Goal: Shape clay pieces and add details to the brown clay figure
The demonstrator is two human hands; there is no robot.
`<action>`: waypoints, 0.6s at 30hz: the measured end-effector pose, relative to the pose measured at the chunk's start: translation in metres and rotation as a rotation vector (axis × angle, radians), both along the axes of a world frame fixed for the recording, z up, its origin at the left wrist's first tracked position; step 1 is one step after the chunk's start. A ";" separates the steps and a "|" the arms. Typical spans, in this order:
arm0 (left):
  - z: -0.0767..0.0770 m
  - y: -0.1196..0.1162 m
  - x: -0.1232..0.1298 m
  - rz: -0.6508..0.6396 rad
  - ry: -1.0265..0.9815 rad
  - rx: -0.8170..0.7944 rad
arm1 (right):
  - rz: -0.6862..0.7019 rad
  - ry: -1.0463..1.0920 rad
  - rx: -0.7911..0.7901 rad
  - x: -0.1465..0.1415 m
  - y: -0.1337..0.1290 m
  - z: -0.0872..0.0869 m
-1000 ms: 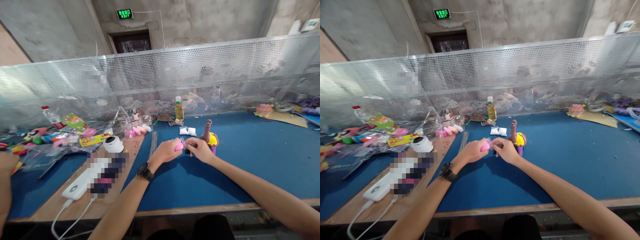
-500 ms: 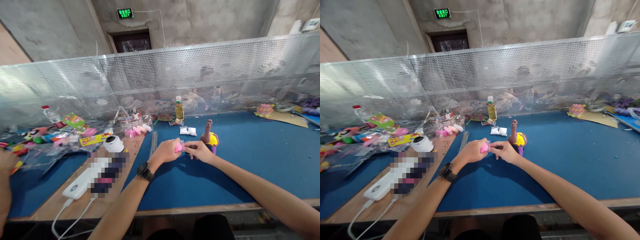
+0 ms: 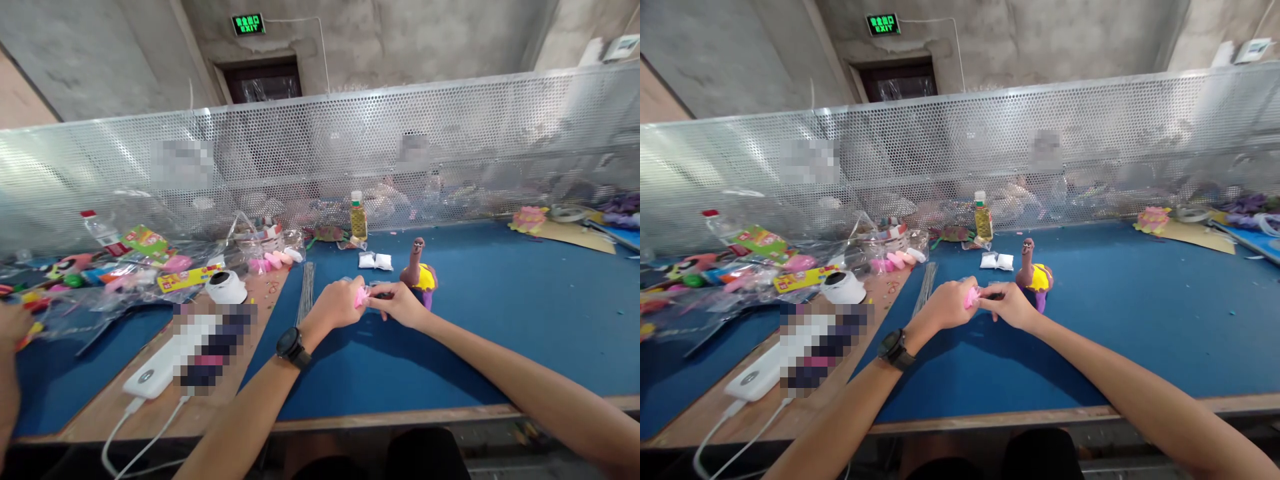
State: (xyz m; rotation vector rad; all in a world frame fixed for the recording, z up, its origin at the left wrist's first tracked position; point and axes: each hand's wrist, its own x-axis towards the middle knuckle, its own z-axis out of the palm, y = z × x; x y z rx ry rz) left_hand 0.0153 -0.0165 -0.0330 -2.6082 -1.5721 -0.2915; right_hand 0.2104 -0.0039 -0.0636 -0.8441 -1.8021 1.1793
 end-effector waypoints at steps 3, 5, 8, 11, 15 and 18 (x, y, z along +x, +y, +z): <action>0.001 0.000 0.001 0.006 0.022 0.001 | -0.013 -0.018 0.052 0.000 -0.001 -0.002; 0.001 0.000 0.001 0.004 0.031 -0.006 | -0.025 -0.045 0.081 0.000 -0.001 -0.003; 0.001 0.000 0.000 0.001 0.034 -0.029 | -0.022 -0.091 0.114 0.000 -0.001 -0.003; 0.001 0.002 -0.003 0.003 0.025 -0.057 | -0.014 -0.109 0.131 0.000 -0.002 -0.002; 0.002 0.006 -0.009 0.028 -0.019 -0.085 | -0.030 -0.108 0.118 -0.003 -0.005 -0.002; 0.004 0.007 -0.014 0.043 -0.044 -0.086 | -0.096 -0.054 0.075 -0.004 -0.005 -0.003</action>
